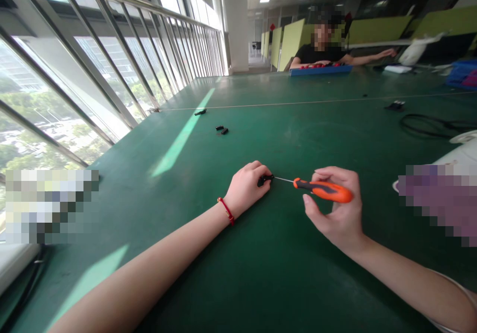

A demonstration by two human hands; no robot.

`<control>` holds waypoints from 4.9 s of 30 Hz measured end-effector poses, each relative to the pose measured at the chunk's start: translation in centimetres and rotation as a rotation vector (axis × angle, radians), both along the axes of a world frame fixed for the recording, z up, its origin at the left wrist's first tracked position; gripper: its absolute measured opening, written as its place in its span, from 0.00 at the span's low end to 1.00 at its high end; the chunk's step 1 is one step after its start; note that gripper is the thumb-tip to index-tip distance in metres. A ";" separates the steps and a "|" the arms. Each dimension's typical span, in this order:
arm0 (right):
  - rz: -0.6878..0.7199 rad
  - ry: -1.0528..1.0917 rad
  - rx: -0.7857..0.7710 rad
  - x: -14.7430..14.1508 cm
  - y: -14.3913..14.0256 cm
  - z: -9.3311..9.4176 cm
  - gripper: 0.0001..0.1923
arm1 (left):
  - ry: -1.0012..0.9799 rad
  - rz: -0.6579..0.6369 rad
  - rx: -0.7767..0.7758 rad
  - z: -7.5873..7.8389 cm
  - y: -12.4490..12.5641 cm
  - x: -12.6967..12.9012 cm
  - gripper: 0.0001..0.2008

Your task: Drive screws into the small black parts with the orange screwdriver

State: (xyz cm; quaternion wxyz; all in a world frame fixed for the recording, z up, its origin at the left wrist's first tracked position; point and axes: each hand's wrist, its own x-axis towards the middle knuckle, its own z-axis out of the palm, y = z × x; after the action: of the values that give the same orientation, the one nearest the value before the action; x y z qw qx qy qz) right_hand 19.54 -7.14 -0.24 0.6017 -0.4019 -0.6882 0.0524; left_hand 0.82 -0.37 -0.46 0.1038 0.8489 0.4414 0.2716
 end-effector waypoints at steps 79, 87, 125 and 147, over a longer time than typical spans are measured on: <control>-0.017 -0.154 -0.094 -0.1 0.1 0.0 0.09 | -0.002 0.018 0.040 0.0 0.0 0.1 0.03; -0.016 -0.051 -0.053 -0.2 0.1 0.2 0.20 | 0.021 0.021 0.053 0.0 0.0 0.1 0.03; -0.039 -0.063 -0.083 -0.2 0.0 0.0 0.19 | 0.046 0.027 0.056 0.0 0.0 0.2 0.03; 0.013 -0.183 -0.094 -0.3 -0.1 0.3 0.10 | 0.035 0.024 0.052 0.0 0.0 0.1 0.03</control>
State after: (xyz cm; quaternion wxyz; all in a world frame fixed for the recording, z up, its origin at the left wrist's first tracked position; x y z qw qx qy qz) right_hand 19.27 -7.25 0.06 0.5164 -0.4286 -0.7395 0.0517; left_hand 0.96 -0.33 -0.50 0.0704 0.8507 0.4460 0.2693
